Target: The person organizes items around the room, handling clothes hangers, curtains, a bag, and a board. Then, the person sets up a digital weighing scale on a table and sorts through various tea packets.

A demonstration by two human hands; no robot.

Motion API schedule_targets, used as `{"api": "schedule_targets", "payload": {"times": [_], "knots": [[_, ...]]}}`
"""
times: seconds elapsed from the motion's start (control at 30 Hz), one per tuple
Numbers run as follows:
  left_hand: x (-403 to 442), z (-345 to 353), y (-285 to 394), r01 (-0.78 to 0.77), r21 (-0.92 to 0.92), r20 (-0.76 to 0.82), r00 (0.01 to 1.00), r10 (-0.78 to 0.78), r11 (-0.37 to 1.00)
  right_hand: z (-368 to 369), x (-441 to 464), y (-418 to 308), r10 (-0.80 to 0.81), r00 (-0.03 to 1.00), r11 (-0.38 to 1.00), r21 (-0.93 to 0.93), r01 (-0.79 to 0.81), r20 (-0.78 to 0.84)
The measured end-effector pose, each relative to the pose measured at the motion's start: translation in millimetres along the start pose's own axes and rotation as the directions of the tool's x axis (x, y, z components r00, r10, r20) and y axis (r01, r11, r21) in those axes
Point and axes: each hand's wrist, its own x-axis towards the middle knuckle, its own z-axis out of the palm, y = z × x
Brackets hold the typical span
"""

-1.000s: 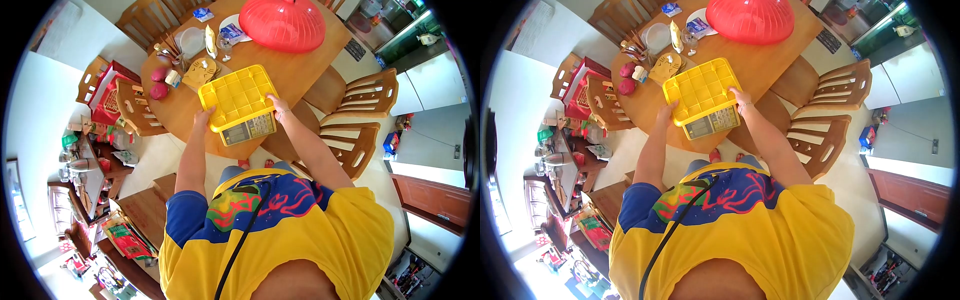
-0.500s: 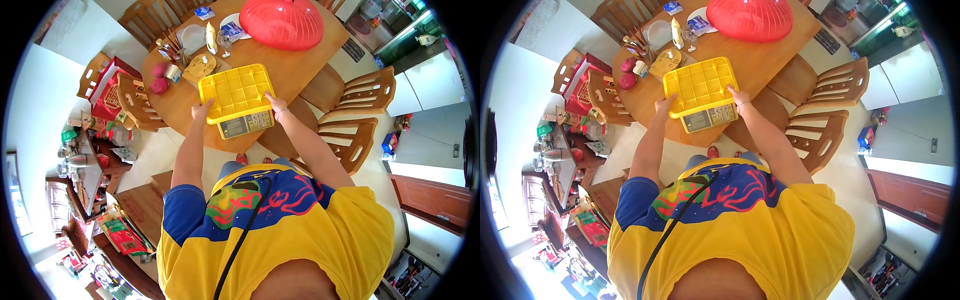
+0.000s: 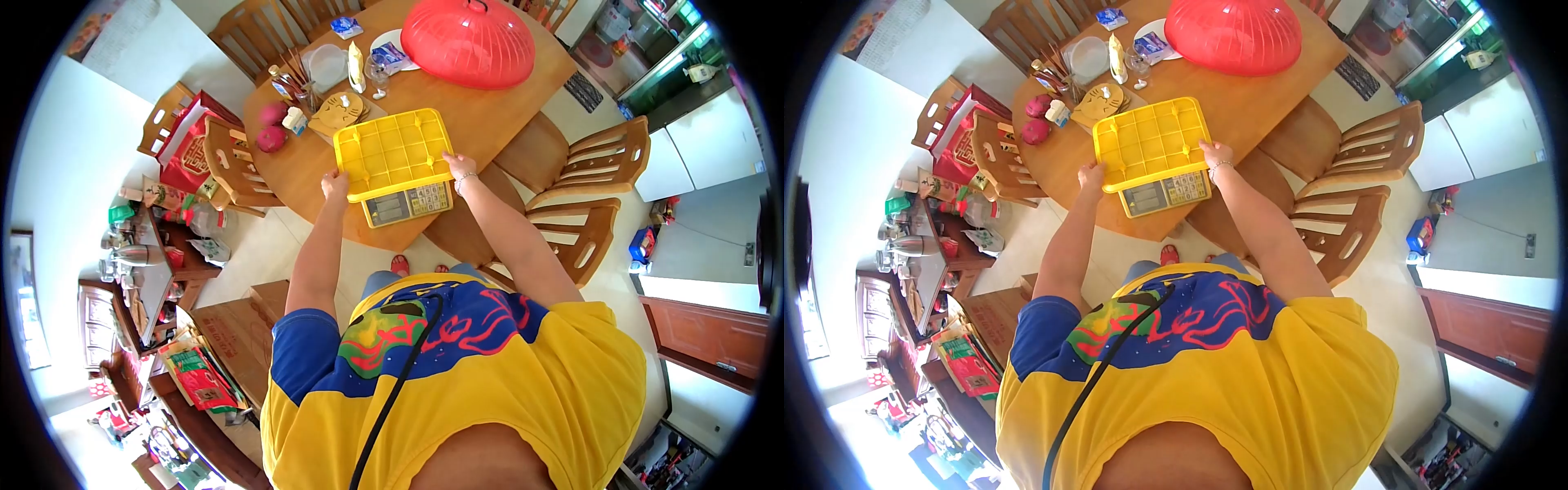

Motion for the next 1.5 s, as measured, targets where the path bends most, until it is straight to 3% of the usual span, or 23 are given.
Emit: {"api": "schedule_targets", "payload": {"times": [0.1,0.3,0.37,0.43,0.53,0.73,0.8,0.83,0.9,0.93,1.0,1.07,1.1,1.13,1.2,1.33,1.4,1.43,1.47,1.5], "knots": [[22.3,4.2,-20.8,-0.014,-0.046,-0.012,1.000,0.014,0.999,-1.2,23.9,16.3,0.005,0.999,0.998,-0.070,-0.002,0.041],[2.5,2.9,15.5,-0.076,-0.144,-0.043,0.997,0.070,0.987,4.7,11.7,-10.6,0.038,0.999,0.996,0.075,-0.038,0.002],[-5.7,-1.7,31.7,-0.096,-0.189,-0.030,0.995,0.092,0.977,3.0,17.6,-18.8,-0.023,0.997,0.988,0.155,0.011,0.076],[-2.5,-4.1,46.3,-0.083,-0.407,0.067,0.991,0.120,0.910,0.4,26.8,-24.0,-0.064,0.989,0.977,0.209,0.035,0.134],[-8.4,-8.8,66.3,-0.105,-0.501,0.112,0.977,0.184,0.859,-4.4,40.0,-35.3,-0.136,0.962,0.964,0.254,0.075,0.235],[-14.3,-17.2,84.2,-0.353,-0.351,0.054,0.917,0.395,0.867,-14.3,28.0,-66.2,-0.273,0.931,0.948,0.229,0.219,0.241],[-18.3,-23.5,87.0,-0.399,-0.326,0.047,0.899,0.436,0.857,-19.1,24.8,-70.8,-0.394,0.881,0.917,0.176,0.357,0.262],[-20.9,-25.3,89.7,-0.444,-0.299,0.041,0.878,0.476,0.845,-22.1,16.6,-79.3,-0.394,0.881,0.917,0.176,0.358,0.263],[-24.9,-27.5,94.5,-0.435,-0.308,0.040,0.883,0.468,0.846,-30.9,4.6,-93.9,-0.256,0.928,0.959,-0.052,0.280,0.271],[-26.1,-27.7,96.1,-0.424,-0.317,0.040,0.888,0.458,0.849,-32.4,8.6,-92.6,-0.258,0.928,0.958,-0.050,0.281,0.270],[-25.7,-27.0,93.3,-0.466,-0.284,0.029,0.869,0.494,0.838,-35.2,5.2,-94.0,-0.295,0.856,0.951,0.220,0.219,0.424],[-20.1,-28.5,86.3,-0.507,-0.251,0.019,0.849,0.528,0.824,-34.7,-5.8,-93.7,-0.363,0.849,0.920,0.293,0.261,0.384],[-12.7,-30.4,81.9,-0.328,-0.550,0.088,0.892,0.444,0.768,-32.8,-12.0,-96.0,-0.428,0.836,0.882,0.361,0.303,0.342],[-5.6,-31.3,77.4,-0.102,-0.778,0.183,0.908,0.378,0.620,-31.9,-11.3,-95.1,-0.428,0.836,0.881,0.362,0.303,0.343],[-4.0,-30.4,75.3,-0.042,-0.809,0.200,0.919,0.341,0.586,-29.9,-8.8,-92.8,-0.504,0.791,0.832,0.440,0.337,0.348],[-24.8,-31.3,78.1,-0.050,-0.712,0.228,0.927,0.298,0.701,-30.8,-6.7,-91.6,-0.575,0.731,0.798,0.451,0.400,0.368],[-21.0,-36.6,74.8,0.180,-0.795,0.348,0.917,0.193,0.579,-30.8,-5.1,-94.3,-0.511,0.793,0.855,0.290,0.430,0.330],[-21.8,-39.0,75.4,0.258,-0.809,0.355,0.931,0.087,0.528,-29.9,-4.0,-94.9,-0.510,0.794,0.855,0.292,0.429,0.330],[-22.2,-43.7,76.5,0.258,-0.808,0.354,0.931,0.087,0.530,-29.2,-2.7,-96.1,-0.522,0.787,0.847,0.305,0.435,0.329],[-34.3,-52.4,85.9,0.360,-0.824,0.409,0.913,0.018,0.437,-28.8,-3.8,-94.1,-0.535,0.779,0.838,0.318,0.443,0.327]]}}
